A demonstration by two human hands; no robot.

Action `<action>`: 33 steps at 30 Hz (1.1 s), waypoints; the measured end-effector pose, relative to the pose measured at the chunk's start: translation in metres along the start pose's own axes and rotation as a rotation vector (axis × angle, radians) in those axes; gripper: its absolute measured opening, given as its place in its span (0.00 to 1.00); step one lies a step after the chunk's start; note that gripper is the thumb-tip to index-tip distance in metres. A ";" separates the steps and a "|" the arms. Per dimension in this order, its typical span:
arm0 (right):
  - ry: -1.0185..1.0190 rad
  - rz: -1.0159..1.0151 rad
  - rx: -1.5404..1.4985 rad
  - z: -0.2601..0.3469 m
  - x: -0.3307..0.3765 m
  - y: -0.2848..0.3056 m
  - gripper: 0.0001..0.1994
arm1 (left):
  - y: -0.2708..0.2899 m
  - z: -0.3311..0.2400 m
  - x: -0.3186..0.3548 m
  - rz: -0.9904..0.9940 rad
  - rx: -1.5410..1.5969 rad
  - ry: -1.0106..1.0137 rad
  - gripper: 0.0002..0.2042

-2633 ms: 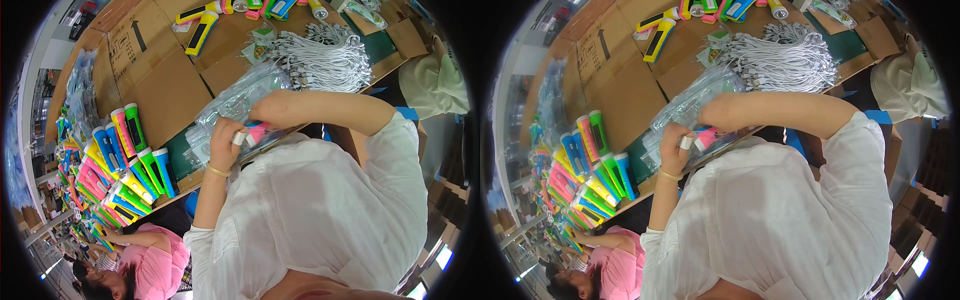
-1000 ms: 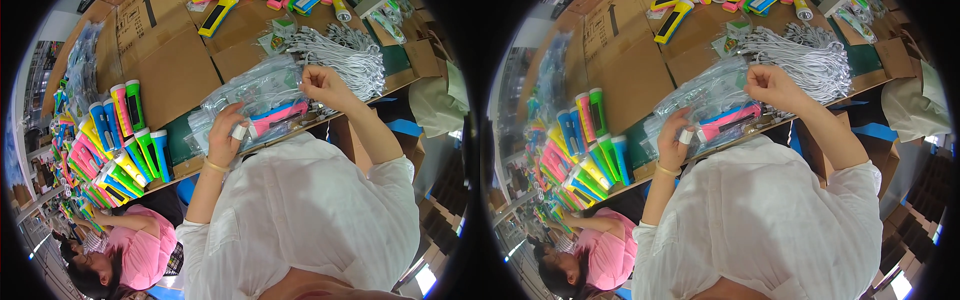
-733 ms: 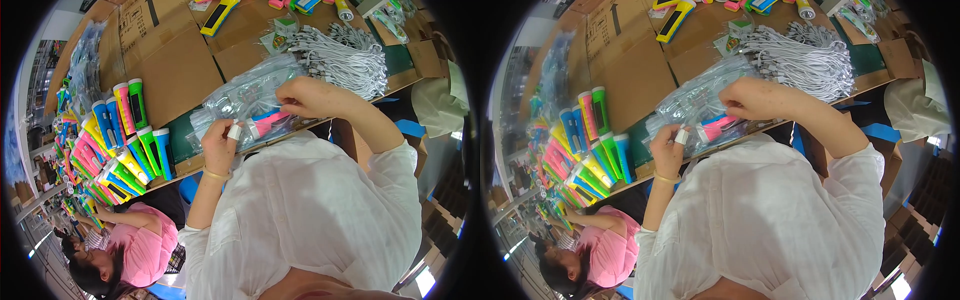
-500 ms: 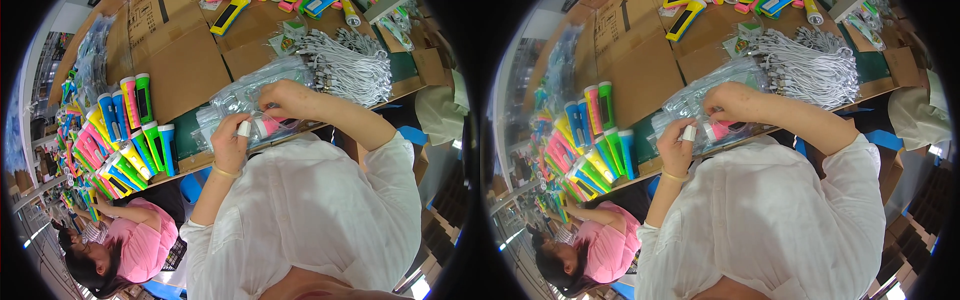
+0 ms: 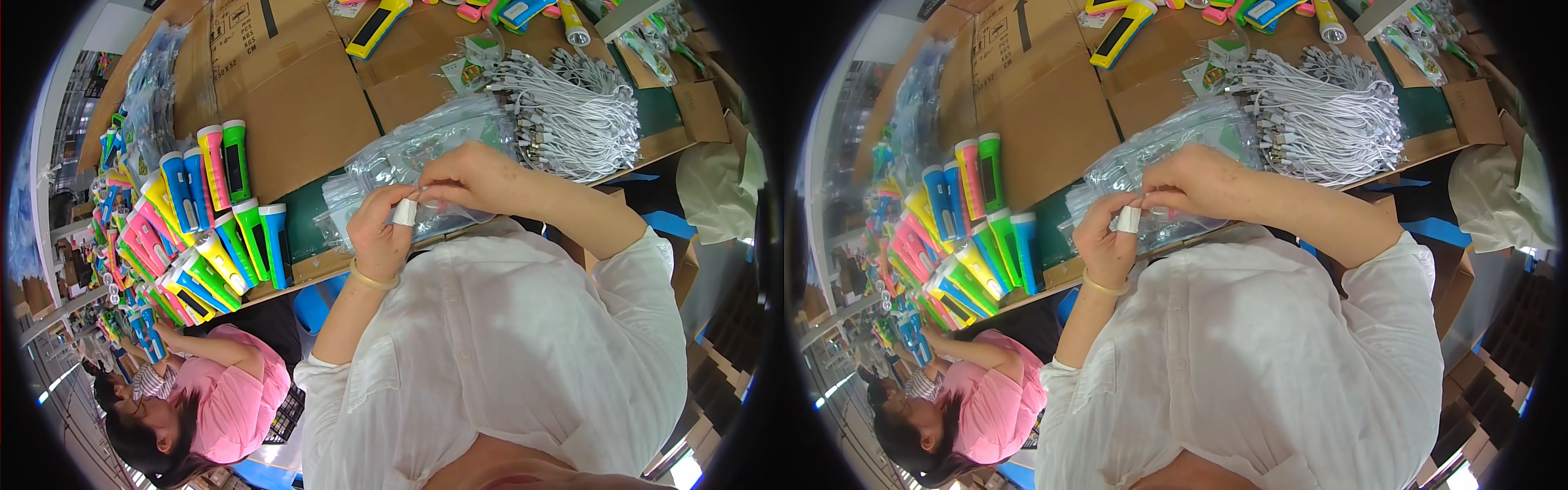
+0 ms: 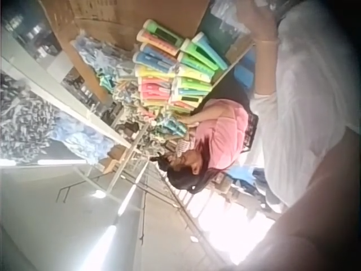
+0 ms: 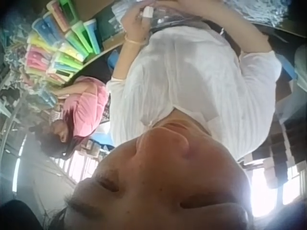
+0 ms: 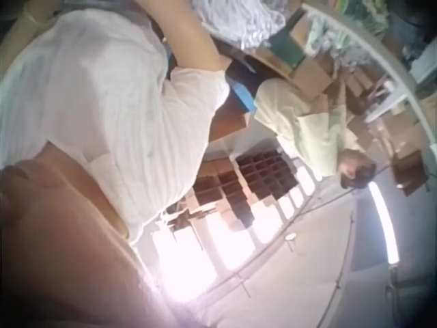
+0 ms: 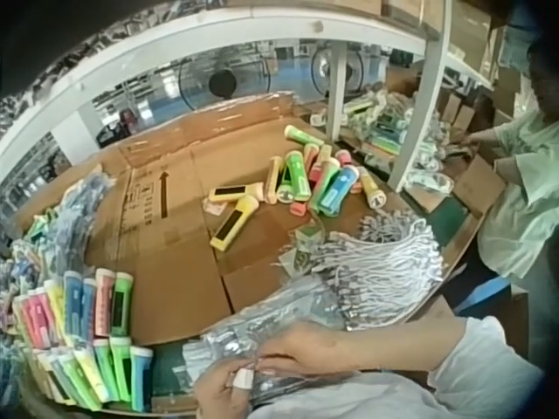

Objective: Packing solar-powered flashlights and their charging cables into individual plastic bags on a production line.

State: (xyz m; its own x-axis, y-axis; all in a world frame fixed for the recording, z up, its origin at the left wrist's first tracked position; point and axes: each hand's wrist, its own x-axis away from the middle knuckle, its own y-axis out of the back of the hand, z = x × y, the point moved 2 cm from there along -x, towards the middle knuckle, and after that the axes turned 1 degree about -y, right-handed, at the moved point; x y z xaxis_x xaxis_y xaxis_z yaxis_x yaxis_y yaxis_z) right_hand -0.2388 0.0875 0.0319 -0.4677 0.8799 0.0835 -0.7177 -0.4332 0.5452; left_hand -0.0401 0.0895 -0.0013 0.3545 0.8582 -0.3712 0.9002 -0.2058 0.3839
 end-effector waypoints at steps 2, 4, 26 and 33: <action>0.097 -0.123 0.139 -0.006 0.007 0.005 0.08 | 0.003 0.005 0.006 -0.051 0.098 0.102 0.05; 0.099 -0.180 0.241 -0.014 0.017 0.021 0.07 | 0.007 0.012 0.010 -0.144 0.254 0.238 0.03; -0.152 -0.648 0.190 -0.087 0.010 0.218 0.20 | -0.055 0.068 -0.067 0.187 -0.506 -0.087 0.11; -0.031 -0.170 0.454 -0.083 -0.021 0.041 0.16 | -0.057 0.056 -0.084 0.300 -0.485 0.039 0.09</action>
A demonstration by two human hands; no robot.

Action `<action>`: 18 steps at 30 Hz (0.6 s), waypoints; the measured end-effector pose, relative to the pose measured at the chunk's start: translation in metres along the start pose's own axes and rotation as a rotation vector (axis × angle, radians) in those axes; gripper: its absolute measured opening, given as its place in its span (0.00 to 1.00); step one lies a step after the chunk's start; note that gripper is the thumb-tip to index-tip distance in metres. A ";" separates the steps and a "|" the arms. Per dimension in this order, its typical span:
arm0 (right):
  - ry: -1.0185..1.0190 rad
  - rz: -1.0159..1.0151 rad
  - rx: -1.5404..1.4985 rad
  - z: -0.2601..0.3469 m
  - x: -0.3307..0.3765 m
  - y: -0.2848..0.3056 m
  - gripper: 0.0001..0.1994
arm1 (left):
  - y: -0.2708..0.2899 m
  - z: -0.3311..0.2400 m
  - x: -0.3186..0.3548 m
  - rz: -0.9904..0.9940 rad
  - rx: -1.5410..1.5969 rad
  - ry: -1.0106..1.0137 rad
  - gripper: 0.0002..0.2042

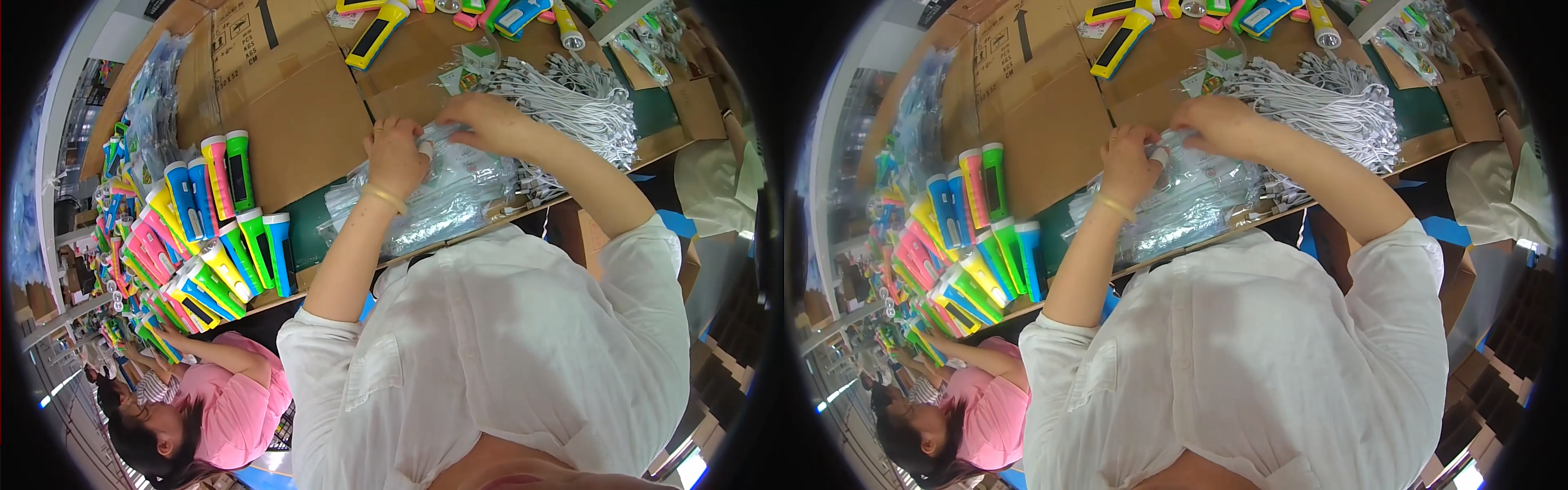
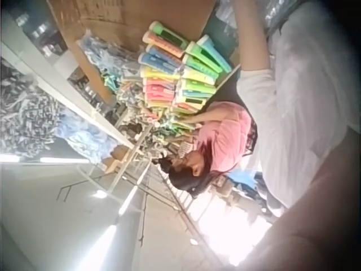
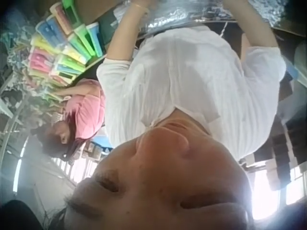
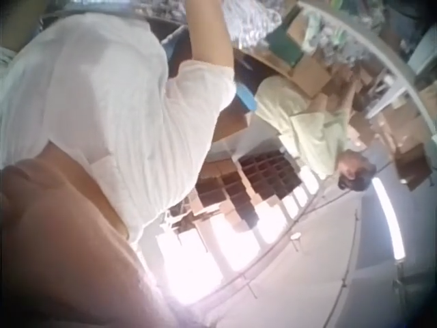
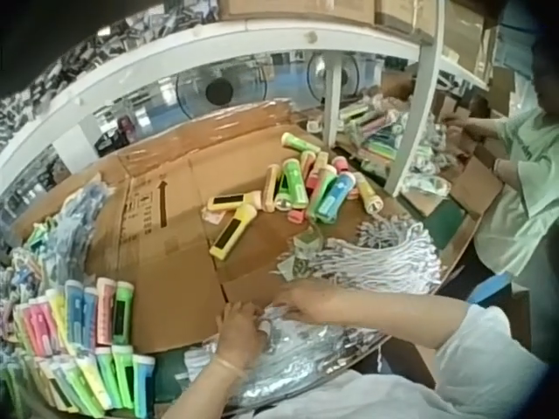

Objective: Packing solar-powered flashlights and their charging cables into individual plastic bags on a production line.

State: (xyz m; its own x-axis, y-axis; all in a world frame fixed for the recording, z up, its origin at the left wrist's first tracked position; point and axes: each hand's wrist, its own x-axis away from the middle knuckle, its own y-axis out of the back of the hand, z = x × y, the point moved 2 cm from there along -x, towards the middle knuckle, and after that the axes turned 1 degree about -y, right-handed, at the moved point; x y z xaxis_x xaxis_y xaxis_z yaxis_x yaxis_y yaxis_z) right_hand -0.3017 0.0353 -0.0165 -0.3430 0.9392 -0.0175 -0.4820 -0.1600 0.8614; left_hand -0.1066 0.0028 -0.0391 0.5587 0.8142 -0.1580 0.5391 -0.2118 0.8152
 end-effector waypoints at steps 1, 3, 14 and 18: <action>-0.001 0.038 0.052 0.009 -0.003 -0.003 0.14 | 0.001 0.000 0.000 0.034 0.012 0.016 0.09; -0.007 0.037 0.084 0.017 -0.010 -0.005 0.13 | 0.000 -0.001 0.002 0.068 0.024 0.031 0.09; 0.150 -0.151 0.098 0.020 -0.005 -0.011 0.07 | -0.006 0.003 0.011 -0.142 0.000 -0.130 0.12; 0.126 -0.151 -0.001 0.022 0.000 -0.011 0.05 | 0.000 0.004 0.020 -0.175 -0.021 -0.221 0.12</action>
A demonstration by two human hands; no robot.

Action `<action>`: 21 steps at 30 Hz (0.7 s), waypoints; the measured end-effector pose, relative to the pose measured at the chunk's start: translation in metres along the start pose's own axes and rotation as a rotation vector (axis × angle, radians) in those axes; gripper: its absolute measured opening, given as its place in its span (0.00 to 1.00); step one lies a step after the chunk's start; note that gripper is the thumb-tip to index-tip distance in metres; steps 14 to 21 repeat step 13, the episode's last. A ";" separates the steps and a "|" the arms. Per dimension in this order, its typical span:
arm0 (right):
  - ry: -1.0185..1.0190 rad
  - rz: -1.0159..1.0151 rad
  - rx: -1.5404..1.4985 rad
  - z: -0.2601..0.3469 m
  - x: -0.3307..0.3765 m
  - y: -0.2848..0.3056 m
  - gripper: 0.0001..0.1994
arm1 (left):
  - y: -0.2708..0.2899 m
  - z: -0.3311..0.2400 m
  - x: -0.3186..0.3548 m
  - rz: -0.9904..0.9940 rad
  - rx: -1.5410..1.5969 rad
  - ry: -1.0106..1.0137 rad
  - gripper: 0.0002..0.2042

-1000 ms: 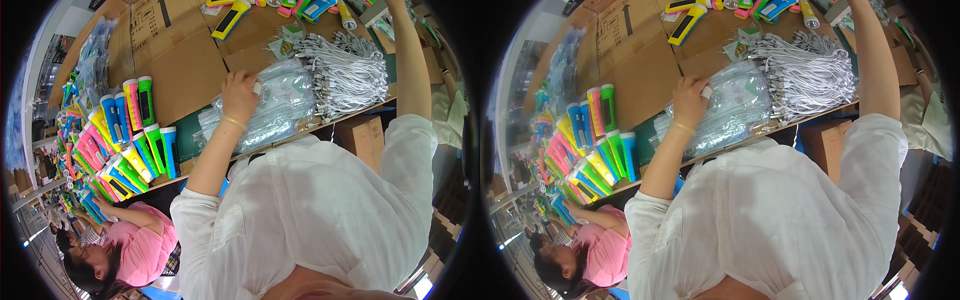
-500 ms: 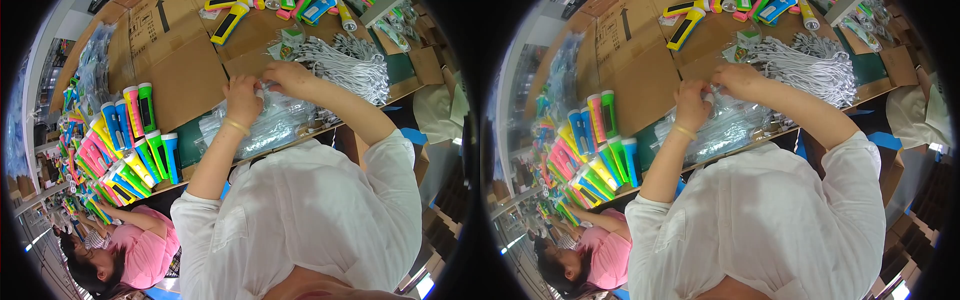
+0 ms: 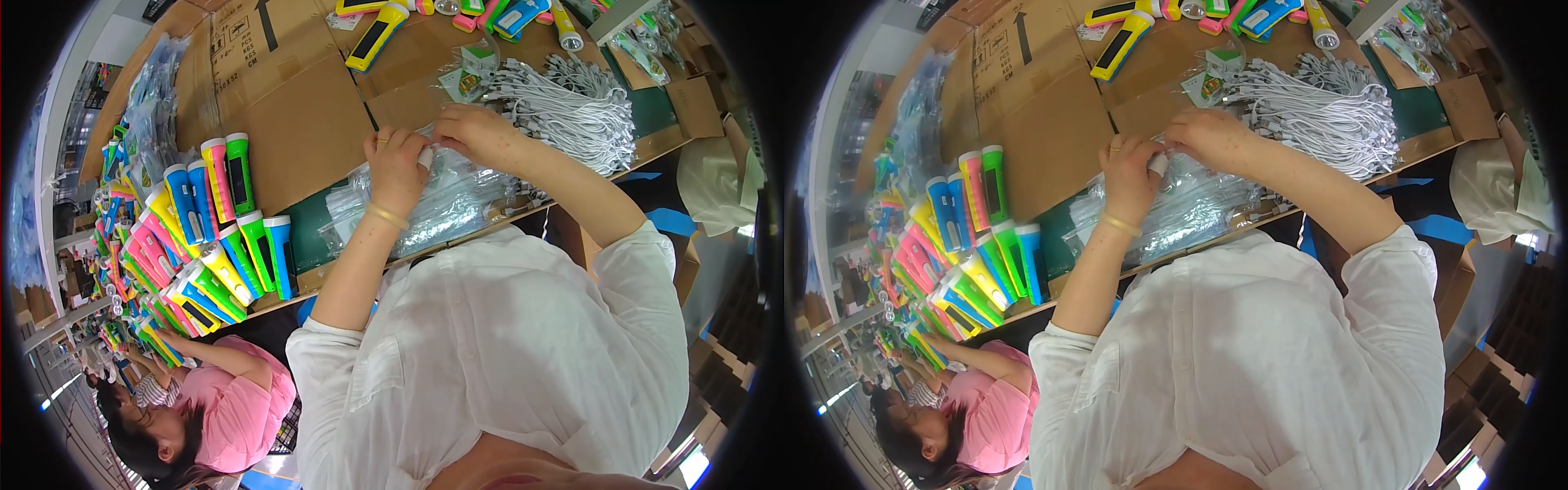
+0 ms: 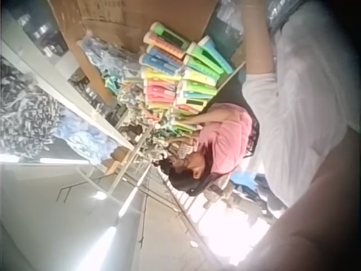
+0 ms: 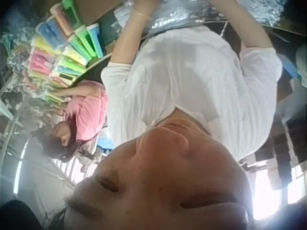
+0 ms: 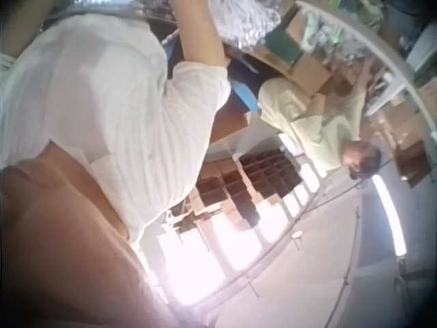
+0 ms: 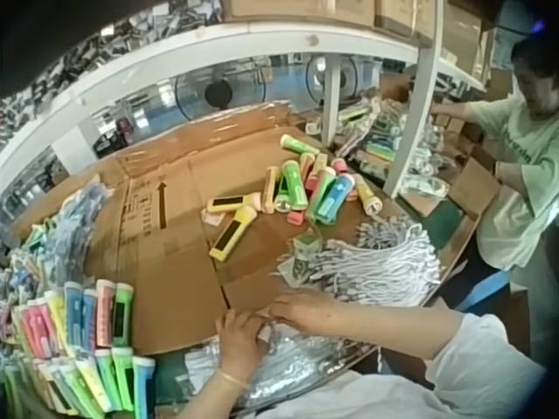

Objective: Packing solar-powered flashlights and their charging cables into individual plastic bags on a production line.

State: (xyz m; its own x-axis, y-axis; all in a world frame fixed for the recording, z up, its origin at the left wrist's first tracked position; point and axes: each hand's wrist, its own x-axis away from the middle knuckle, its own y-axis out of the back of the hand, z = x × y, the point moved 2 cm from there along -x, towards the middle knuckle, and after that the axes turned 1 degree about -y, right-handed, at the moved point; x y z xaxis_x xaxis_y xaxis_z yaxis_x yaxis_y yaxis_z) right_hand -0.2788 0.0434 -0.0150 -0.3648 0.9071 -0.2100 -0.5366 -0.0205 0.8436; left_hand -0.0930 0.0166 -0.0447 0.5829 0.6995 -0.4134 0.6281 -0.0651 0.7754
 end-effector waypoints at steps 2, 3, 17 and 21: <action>-0.021 0.016 -0.042 -0.004 0.001 0.003 0.06 | 0.011 0.000 0.002 -0.051 0.016 -0.034 0.11; -0.059 0.025 -0.077 -0.007 0.002 0.006 0.06 | 0.018 0.002 0.007 -0.053 0.016 -0.034 0.11; 0.192 0.146 -0.249 0.029 -0.017 -0.006 0.17 | 0.055 0.007 0.045 -0.135 0.397 0.366 0.05; 0.192 0.146 -0.249 0.029 -0.017 -0.006 0.17 | 0.055 0.007 0.045 -0.135 0.397 0.366 0.05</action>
